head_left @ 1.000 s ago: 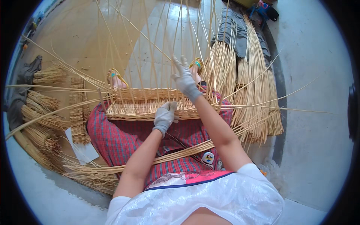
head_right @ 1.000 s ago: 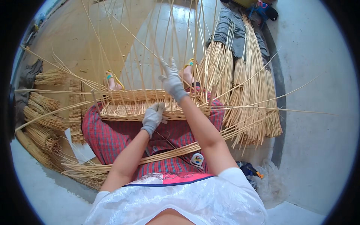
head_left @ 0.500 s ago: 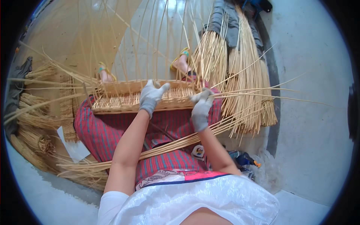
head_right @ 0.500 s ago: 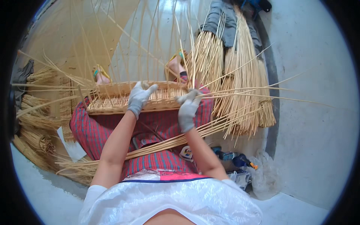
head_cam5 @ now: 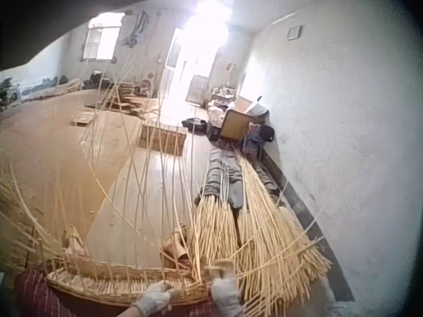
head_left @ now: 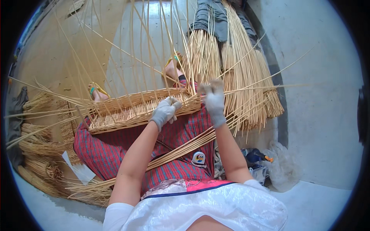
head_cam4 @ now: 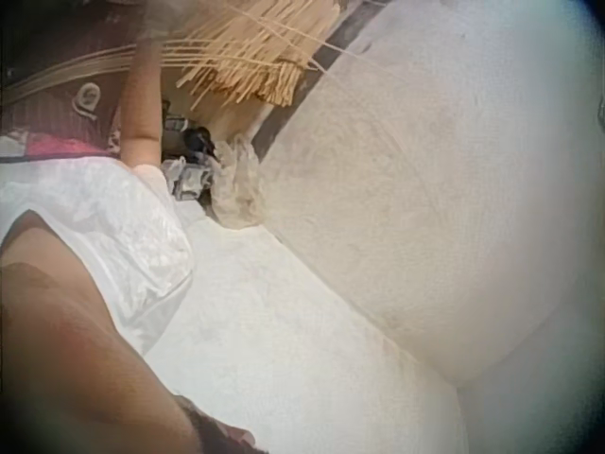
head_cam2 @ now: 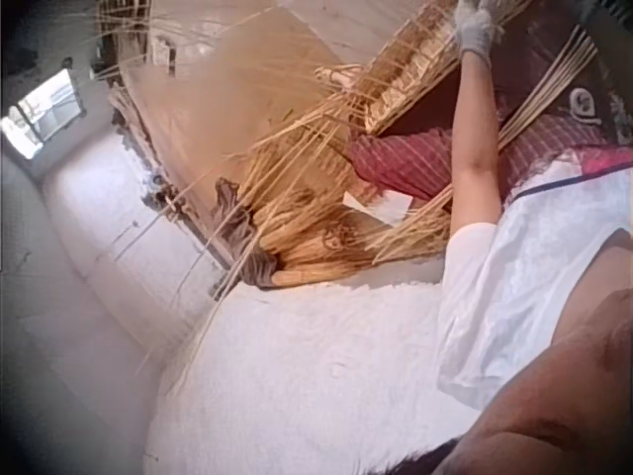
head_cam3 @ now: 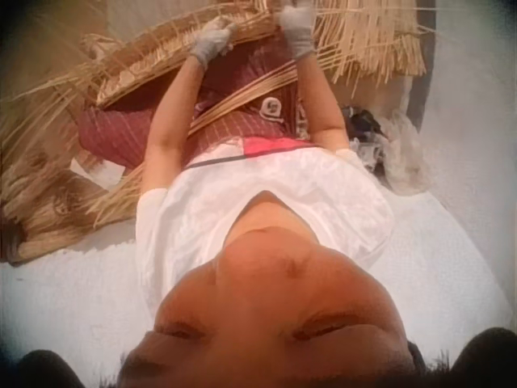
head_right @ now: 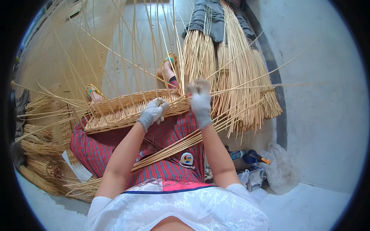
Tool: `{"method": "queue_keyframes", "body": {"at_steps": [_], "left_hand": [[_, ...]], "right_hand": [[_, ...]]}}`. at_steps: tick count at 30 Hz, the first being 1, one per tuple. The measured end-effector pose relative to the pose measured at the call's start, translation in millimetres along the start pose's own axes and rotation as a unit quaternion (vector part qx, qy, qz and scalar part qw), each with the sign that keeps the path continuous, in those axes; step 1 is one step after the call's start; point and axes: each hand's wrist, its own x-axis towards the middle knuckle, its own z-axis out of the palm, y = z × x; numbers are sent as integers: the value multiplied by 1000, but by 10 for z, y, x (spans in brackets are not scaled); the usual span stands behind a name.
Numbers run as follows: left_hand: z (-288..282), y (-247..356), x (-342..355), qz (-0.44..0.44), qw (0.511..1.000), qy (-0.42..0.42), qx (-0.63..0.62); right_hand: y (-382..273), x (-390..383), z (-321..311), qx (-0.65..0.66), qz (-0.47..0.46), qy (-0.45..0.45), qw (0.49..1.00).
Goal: The recorder is weaving a basket or mat using long willow strips while sitting on the floor.
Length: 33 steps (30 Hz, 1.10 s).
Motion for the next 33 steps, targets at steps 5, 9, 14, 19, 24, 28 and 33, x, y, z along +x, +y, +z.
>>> {"method": "queue_keyframes", "body": {"at_steps": [5, 9, 14, 19, 24, 28, 33], "left_hand": [[4, -12, 65, -38, 995, 88, -26], [28, -56, 145, -25, 994, 59, -88], [-33, 38, 336, 115, 987, 49, -100], [-194, 441, 418, 120, 957, 246, 95], [-163, 377, -89, 206, 911, 303, 188], [51, 81, -343, 239, 776, 242, 532], [-16, 8, -93, 209, 784, 172, 559]], "right_hand": [[-271, 855, 1301, -439, -390, -149, 796], [-211, 627, 408, -100, -160, -176, 966], [147, 64, -599, -74, -90, -44, 992], [-59, -32, -346, -79, -100, -68, 990], [-731, -143, -367, -303, 138, -21, 943], [-766, -240, -215, -546, -267, -286, 741], [-286, -175, 170, -682, -395, -261, 558]]}}
